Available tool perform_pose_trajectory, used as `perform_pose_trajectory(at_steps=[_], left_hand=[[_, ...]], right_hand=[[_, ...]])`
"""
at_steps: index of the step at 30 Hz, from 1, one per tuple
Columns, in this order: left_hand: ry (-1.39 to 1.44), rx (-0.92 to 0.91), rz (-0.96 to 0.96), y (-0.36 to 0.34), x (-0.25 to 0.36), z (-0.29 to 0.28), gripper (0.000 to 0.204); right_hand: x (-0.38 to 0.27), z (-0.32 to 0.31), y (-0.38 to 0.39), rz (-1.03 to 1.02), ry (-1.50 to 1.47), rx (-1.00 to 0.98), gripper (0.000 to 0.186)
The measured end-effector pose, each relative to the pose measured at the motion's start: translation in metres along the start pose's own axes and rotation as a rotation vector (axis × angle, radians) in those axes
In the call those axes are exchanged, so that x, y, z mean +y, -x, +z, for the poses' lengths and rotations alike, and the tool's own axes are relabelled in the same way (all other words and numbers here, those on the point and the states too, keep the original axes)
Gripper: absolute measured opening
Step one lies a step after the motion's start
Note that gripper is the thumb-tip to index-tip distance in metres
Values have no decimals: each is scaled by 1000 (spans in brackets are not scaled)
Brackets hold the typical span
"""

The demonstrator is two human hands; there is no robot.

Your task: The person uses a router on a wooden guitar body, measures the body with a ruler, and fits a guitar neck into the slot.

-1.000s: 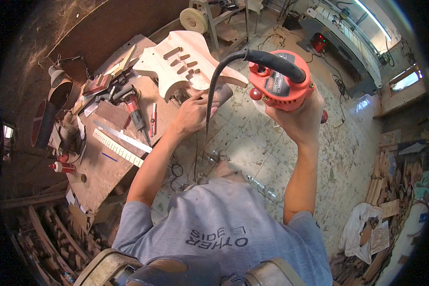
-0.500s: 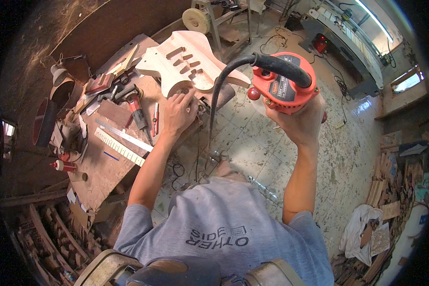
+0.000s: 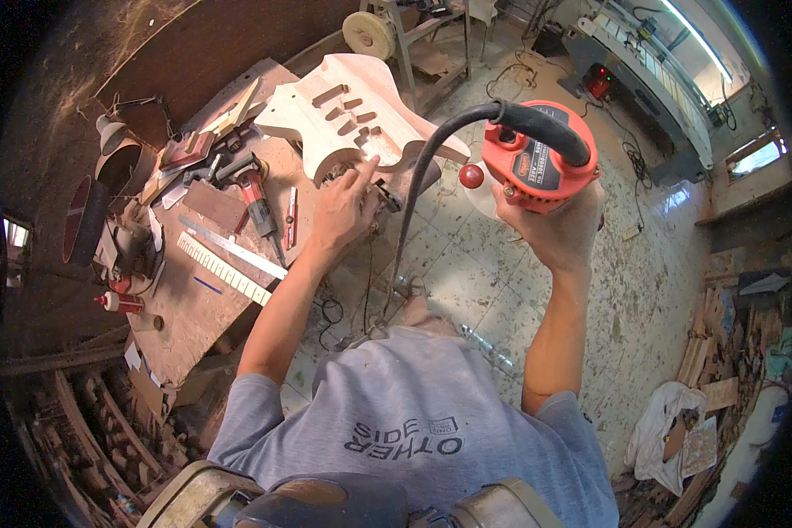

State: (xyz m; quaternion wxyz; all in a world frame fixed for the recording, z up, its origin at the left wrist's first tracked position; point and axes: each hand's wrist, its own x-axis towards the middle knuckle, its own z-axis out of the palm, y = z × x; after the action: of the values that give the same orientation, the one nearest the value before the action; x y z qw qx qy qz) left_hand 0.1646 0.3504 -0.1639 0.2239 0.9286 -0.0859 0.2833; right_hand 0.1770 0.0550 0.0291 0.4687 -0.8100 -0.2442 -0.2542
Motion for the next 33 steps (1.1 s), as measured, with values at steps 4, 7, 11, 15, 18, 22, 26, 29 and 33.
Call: perform_pose_trajectory(at_steps=[4, 7, 11, 15, 18, 22, 26, 29, 33], left_hand=[[-85, -100, -28, 1, -17, 5, 64], [-104, -16, -70, 7, -23, 9, 64], [-145, 36, -33, 10, -22, 10, 64], [-138, 8, -29, 2, -9, 6, 62], [-223, -55, -83, -4, -10, 6, 61], [-352, -83, -75, -11, -4, 3, 56], [-459, -158, 107, -44, -10, -11, 36], [-472, -246, 295, -72, -40, -30, 22], [-403, -448, 379, -101, -49, -39, 26]], right_hand=[[2, -4, 0, 13, 48, -14, 34], [3, -5, 0, 21, 27, -21, 32], [8, -6, 1, 69, 28, -27, 33], [10, -5, -1, 79, 21, -28, 35], [14, -4, 0, 100, -1, -33, 37], [27, -7, 2, 71, 56, -62, 38], [32, -16, 7, 112, 37, -77, 38], [40, -27, 18, 148, 58, -114, 43], [62, -36, 25, 16, 186, -184, 54]])
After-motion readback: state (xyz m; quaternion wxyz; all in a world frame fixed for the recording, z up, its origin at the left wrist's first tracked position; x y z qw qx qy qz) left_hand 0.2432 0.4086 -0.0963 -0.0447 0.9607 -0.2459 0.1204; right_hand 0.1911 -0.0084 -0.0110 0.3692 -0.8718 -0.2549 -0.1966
